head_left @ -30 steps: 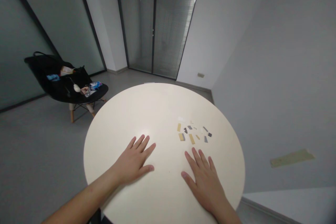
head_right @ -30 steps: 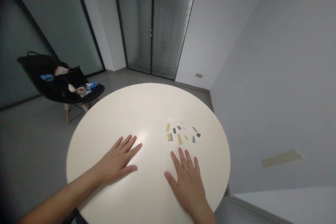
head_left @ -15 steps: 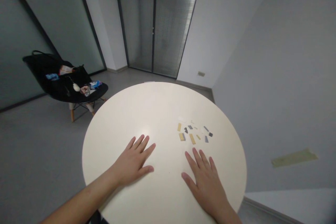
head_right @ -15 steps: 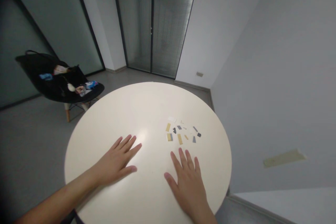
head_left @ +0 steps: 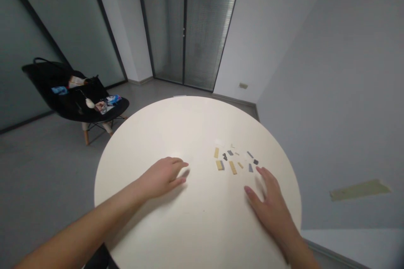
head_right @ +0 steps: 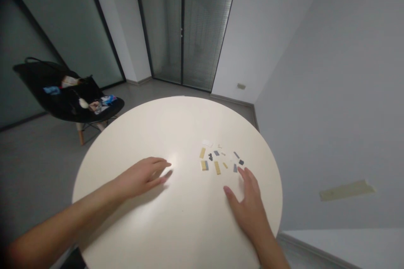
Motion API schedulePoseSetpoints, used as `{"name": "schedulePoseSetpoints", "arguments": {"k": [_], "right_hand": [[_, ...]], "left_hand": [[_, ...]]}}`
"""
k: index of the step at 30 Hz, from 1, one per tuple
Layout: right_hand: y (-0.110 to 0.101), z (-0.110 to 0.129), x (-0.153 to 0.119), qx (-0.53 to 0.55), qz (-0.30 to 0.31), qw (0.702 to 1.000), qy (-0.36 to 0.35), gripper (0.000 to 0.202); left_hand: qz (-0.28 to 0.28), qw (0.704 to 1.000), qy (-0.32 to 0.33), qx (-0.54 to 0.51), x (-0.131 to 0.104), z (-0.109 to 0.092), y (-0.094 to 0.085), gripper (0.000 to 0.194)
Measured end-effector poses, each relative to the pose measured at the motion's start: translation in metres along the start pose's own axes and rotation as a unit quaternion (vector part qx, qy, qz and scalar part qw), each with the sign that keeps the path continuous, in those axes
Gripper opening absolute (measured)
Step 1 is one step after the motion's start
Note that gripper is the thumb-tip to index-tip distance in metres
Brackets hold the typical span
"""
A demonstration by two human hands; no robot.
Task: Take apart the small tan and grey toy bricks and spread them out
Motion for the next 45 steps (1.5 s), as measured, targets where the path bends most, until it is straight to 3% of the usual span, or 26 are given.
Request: {"name": "schedulePoseSetpoints", "arguments": {"k": [5,9,12,16,20,24,25,29,35,38,42,45], "right_hand": [[0.021,-0.036,0.077,-0.101,0.057,0.993,-0.006,0.073],[0.042,-0.029,0.113,-0.134,0.128,0.983,0.012,0.068],[0.055,-0.013,0.124,-0.132,0.160,0.978,0.013,0.065],[0.067,0.005,0.129,-0.123,0.180,0.976,-0.005,0.063],[0.073,0.019,0.126,-0.096,0.202,0.974,-0.039,0.062],[0.077,0.031,0.119,-0.053,0.220,0.970,-0.085,0.062],[0.078,0.034,0.117,-0.042,0.219,0.970,-0.093,0.064],[0.082,0.043,0.112,-0.003,0.205,0.973,-0.103,0.078],[0.092,0.069,0.104,0.084,0.213,0.966,-0.117,0.088],[0.098,0.087,0.099,0.176,0.225,0.949,-0.130,0.092],[0.105,0.105,0.093,0.342,0.265,0.895,-0.111,0.091],[0.106,0.104,0.098,0.394,0.230,0.885,-0.093,0.090]], "left_hand": [[-0.031,0.998,0.062,-0.008,0.088,0.009,0.013,0.040],[-0.062,0.994,0.082,0.038,0.154,0.013,0.038,0.046],[-0.068,0.991,0.100,0.065,0.182,0.013,0.049,0.045],[-0.043,0.985,0.152,0.075,0.191,0.008,0.052,0.018],[-0.038,0.985,0.165,0.043,0.183,0.010,0.045,0.019],[-0.044,0.988,0.146,-0.019,0.158,0.025,0.039,0.018],[-0.058,0.990,0.125,-0.039,0.149,0.032,0.037,0.021],[-0.084,0.987,0.033,-0.130,0.108,0.059,0.028,0.066],[-0.065,0.980,-0.019,-0.186,0.048,0.081,0.010,0.079],[-0.050,0.981,-0.018,-0.189,0.022,0.085,0.003,0.084],[-0.044,0.981,-0.042,-0.182,-0.004,0.091,-0.005,0.086],[-0.050,0.983,-0.052,-0.167,-0.012,0.091,-0.008,0.079]]}}
Point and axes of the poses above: each hand's wrist, its own x-axis towards the middle knuckle, its own y-axis out of the palm, z = x × y, the point moved 3 cm from there along x, towards the middle knuckle, and after that the axes turned 2 degrees about x, right-handed, at the moved point
